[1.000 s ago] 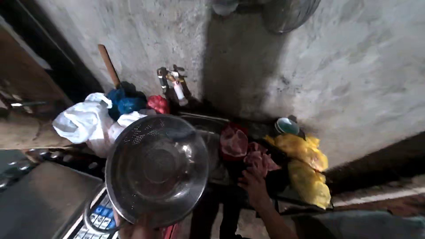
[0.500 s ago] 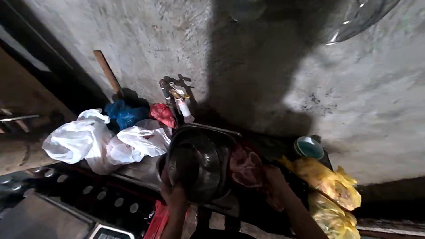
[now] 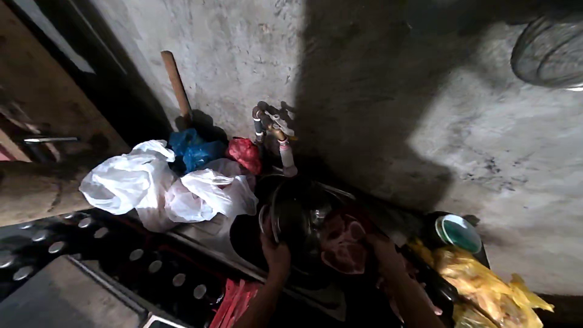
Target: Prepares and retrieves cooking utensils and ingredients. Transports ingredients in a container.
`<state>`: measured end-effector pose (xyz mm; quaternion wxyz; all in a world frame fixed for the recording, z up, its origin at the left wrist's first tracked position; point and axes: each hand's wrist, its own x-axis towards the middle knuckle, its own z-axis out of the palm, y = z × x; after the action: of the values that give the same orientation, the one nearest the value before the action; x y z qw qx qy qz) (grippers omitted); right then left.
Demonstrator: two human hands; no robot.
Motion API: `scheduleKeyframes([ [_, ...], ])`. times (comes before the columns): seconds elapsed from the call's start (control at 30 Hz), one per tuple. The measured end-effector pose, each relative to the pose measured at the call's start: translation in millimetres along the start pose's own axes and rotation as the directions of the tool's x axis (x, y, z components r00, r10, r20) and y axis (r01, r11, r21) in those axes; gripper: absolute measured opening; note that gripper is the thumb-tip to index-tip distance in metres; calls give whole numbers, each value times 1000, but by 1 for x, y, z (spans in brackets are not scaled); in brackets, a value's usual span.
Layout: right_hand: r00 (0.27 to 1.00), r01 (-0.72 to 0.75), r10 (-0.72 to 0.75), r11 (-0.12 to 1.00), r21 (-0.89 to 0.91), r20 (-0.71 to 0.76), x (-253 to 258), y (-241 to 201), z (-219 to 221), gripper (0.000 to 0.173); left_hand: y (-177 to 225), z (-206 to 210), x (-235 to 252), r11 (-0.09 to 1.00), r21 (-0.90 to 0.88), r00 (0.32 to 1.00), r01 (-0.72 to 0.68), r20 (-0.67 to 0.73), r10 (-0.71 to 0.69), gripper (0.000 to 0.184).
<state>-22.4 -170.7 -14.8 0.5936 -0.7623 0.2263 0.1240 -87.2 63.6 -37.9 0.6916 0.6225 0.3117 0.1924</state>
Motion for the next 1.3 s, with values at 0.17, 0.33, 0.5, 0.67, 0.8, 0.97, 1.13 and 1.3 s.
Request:
scheduleKeyframes([
  [0.17, 962, 256, -226, 944, -209, 156, -4, -38, 56, 30, 2, -11, -2, 993, -100, 997, 68, -13, -70, 71],
  [0.33, 824, 559, -322, 595, -577, 466, -35, -82, 106, 49, 10, -23, -7, 986, -150, 997, 70, -1, -71, 67],
  [0.5, 736, 668, -313, 483, -566, 600, -49, -108, 117, 34, 15, -40, -7, 954, -202, 971, 221, -45, -235, 71],
  [0.67, 689, 725, -487, 442, -529, 537, -47, -119, 92, 28, -1, -55, -11, 895, -279, 914, 348, -109, -390, 79],
  [0.8, 740, 641, -593, 478, -601, 318, -34, -113, 33, 36, -2, -55, -17, 896, -244, 907, 371, -114, -406, 75],
  [0.97, 902, 355, -431, 706, -612, 26, 21, -76, -44, 39, -1, -56, -18, 919, -235, 934, 318, -87, -345, 80],
  [1.13, 973, 123, -220, 766, -631, -77, 47, -41, -83, 33, 6, -64, -23, 946, -155, 940, 286, -149, -308, 76],
  [1.3, 881, 259, -472, 545, -797, -36, 13, -26, -64, 39, 12, -91, -20, 915, -162, 893, 369, -213, -397, 67],
])
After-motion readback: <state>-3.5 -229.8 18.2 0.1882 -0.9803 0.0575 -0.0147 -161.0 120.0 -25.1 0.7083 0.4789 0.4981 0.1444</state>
